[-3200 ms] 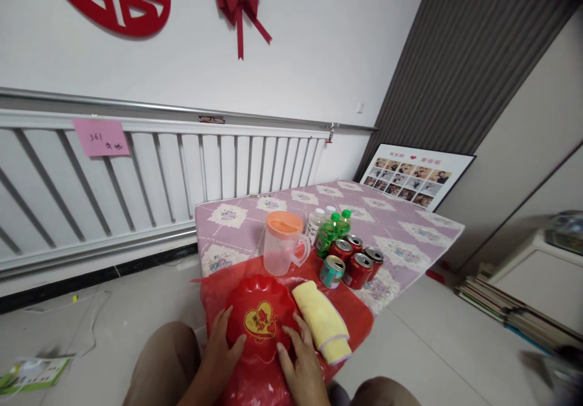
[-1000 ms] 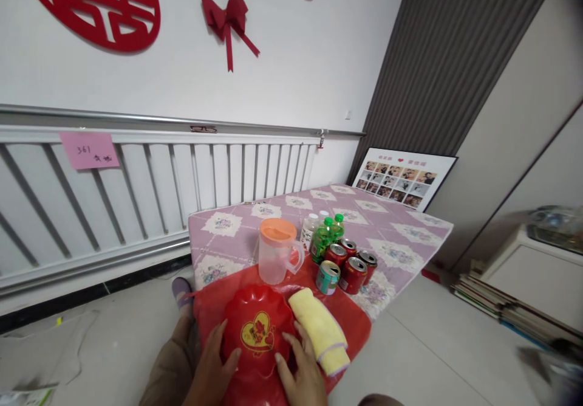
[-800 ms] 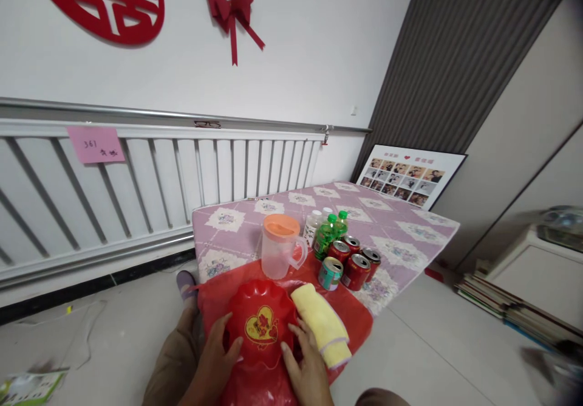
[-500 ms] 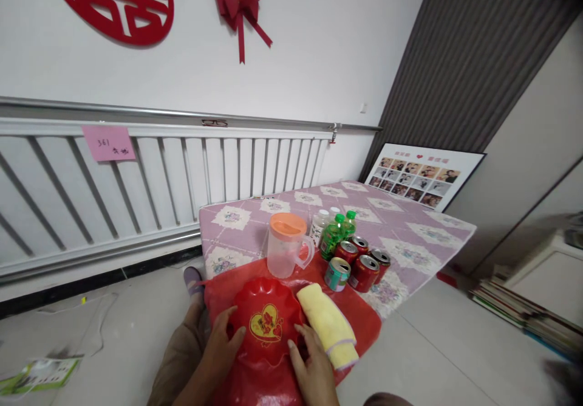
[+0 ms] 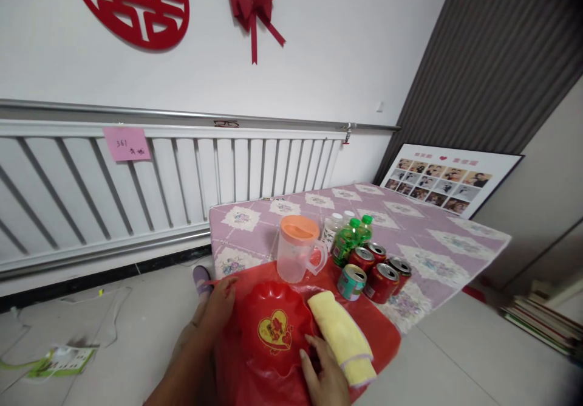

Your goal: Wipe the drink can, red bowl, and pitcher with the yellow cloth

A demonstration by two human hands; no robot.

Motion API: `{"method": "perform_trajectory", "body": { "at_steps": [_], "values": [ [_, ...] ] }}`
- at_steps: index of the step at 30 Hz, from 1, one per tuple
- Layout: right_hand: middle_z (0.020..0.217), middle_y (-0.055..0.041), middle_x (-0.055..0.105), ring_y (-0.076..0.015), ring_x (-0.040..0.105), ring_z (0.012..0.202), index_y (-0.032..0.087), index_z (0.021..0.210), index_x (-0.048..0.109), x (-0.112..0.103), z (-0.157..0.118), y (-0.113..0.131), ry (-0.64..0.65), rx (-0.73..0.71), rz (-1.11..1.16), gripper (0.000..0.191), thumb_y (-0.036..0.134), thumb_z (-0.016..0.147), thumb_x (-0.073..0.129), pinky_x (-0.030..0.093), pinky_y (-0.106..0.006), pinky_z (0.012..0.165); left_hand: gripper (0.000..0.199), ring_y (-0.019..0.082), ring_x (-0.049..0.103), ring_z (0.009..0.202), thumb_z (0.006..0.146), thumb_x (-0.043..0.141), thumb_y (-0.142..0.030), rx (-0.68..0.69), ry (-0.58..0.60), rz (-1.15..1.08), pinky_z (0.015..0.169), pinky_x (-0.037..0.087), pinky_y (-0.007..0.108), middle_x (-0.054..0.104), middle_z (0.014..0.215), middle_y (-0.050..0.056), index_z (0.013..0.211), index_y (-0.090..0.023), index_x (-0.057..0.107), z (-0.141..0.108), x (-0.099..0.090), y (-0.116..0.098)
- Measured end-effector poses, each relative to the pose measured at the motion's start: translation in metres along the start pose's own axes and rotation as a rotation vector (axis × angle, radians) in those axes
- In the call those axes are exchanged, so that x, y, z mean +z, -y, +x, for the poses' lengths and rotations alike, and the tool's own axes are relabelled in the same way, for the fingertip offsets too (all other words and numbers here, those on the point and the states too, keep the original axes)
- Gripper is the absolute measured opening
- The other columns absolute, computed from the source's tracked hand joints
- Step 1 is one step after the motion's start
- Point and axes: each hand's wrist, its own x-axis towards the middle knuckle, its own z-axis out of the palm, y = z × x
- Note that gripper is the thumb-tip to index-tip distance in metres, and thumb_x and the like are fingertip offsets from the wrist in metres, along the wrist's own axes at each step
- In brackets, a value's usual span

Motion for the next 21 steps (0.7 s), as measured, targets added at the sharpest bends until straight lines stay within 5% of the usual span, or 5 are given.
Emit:
{"method": "perform_trajectory", "body": {
  "at_steps": [5,9,21],
  "values": [
    [0.115,-0.0114,0.074,-0.0267,0.070,0.109,0.019,0.109,0.072,0.000,-0.001,-0.002,0.004,-0.008,-0.016,0.035,0.042,0.088,0.055,0.057,-0.038,0.094,0.034,0.027,0.058,0.121,0.093,0.061,-0.034,-0.032,-0.024,0.138,0.103,0.047,0.051,0.060,0.133,0.010,0.123,-0.017,0.060,0.041,-0.009,0.020],
    [0.117,-0.0119,0.074,-0.0271,0.069,0.111,0.019,0.110,0.072,0.000,-0.002,-0.005,0.011,-0.021,-0.035,0.036,0.044,0.089,0.055,0.057,-0.037,0.095,0.036,0.025,0.062,0.112,0.093,0.061,-0.036,-0.103,0.011,0.220,0.094,0.053,0.048,0.061,0.128,0.009,0.123,-0.017,0.058,0.059,-0.019,0.040],
    [0.117,-0.0115,0.074,-0.0277,0.069,0.110,0.021,0.110,0.071,0.000,-0.001,-0.005,0.034,-0.003,-0.047,0.039,0.049,0.090,0.052,0.059,-0.037,0.091,0.029,0.020,0.066,0.097,0.094,0.061,-0.036,-0.137,0.139,0.310,0.085,0.057,0.042,0.067,0.114,0.007,0.114,-0.016,0.062,0.065,-0.033,0.058]
  ]
}}
